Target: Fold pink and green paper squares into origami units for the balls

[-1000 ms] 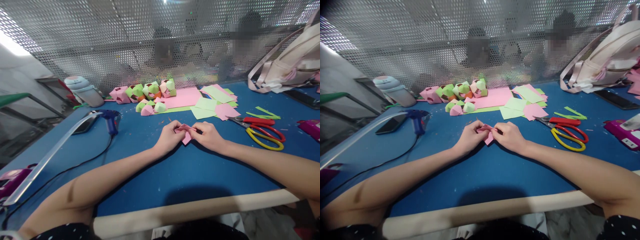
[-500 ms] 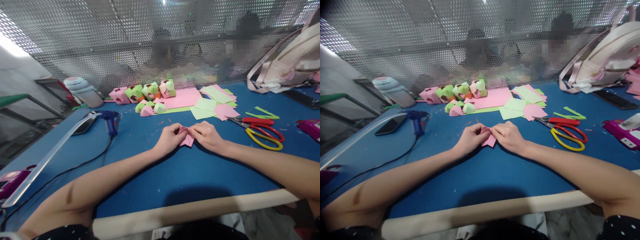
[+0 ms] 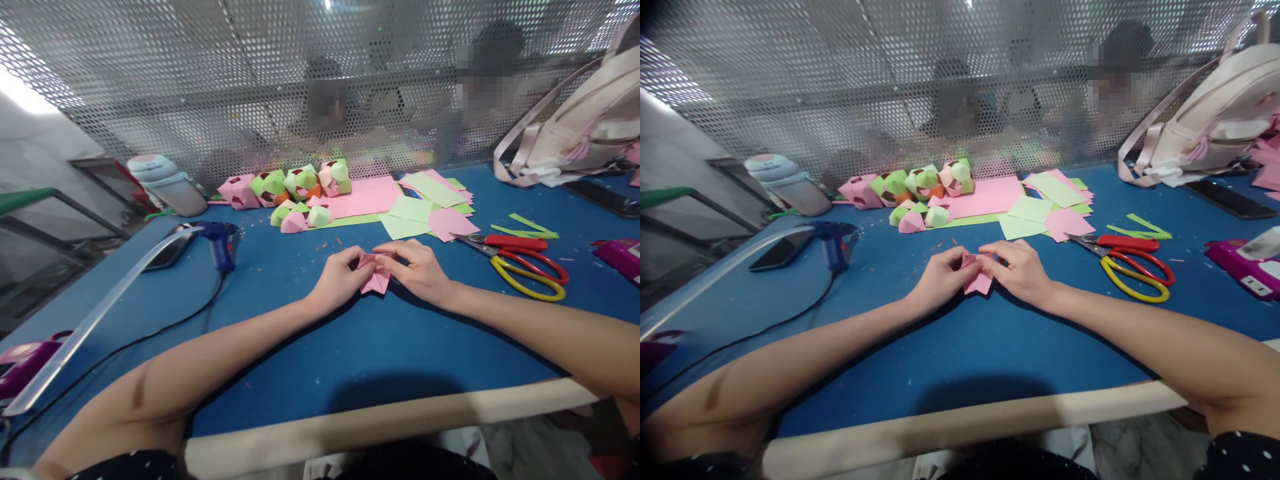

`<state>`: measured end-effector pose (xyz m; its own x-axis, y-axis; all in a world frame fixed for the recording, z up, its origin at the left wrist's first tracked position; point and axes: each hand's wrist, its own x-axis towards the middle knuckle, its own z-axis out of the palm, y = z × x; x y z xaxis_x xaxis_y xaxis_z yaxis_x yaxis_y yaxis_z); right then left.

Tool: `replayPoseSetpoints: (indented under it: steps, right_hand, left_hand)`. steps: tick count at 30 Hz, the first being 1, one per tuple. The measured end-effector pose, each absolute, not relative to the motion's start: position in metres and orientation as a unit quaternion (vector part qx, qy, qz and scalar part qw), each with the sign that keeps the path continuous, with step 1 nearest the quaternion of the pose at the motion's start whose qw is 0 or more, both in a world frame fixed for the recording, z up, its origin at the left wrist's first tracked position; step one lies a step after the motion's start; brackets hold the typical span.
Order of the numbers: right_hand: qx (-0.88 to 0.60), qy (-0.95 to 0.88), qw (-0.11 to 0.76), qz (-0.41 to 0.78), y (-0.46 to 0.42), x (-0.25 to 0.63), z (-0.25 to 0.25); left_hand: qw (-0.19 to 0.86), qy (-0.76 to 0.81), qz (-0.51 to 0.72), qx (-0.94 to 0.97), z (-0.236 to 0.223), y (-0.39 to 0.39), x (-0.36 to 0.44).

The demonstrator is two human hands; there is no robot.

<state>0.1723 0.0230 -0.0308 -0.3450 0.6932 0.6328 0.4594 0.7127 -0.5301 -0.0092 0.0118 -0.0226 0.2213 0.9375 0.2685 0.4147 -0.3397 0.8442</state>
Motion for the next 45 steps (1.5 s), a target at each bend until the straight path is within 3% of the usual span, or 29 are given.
replayPoseSetpoints:
  steps: [13,17,32,45]
  right_hand:
    - [-0.371,-0.787,0.449,0.205,0.0253,0.1732,-0.0267]
    - [-0.412,-0.800,0.405,0.163,0.0254,0.1710,-0.0276]
    - [-0.408,-0.806,0.410,0.125,0.0297,0.1705,-0.0358]
    - [-0.383,-0.813,0.412,0.153,0.0297,0.1700,-0.0330]
  left_hand:
    - [0.341,0.509,0.447,0.652,-0.0236,0.0156,-0.0110]
    - [0.341,0.518,0.470,0.628,-0.0226,0.0179,-0.0124]
    - [0.327,0.513,0.431,0.666,-0.0231,0.0185,-0.0120]
    - [0.452,0.475,0.462,0.597,-0.0247,0.0158,-0.0075]
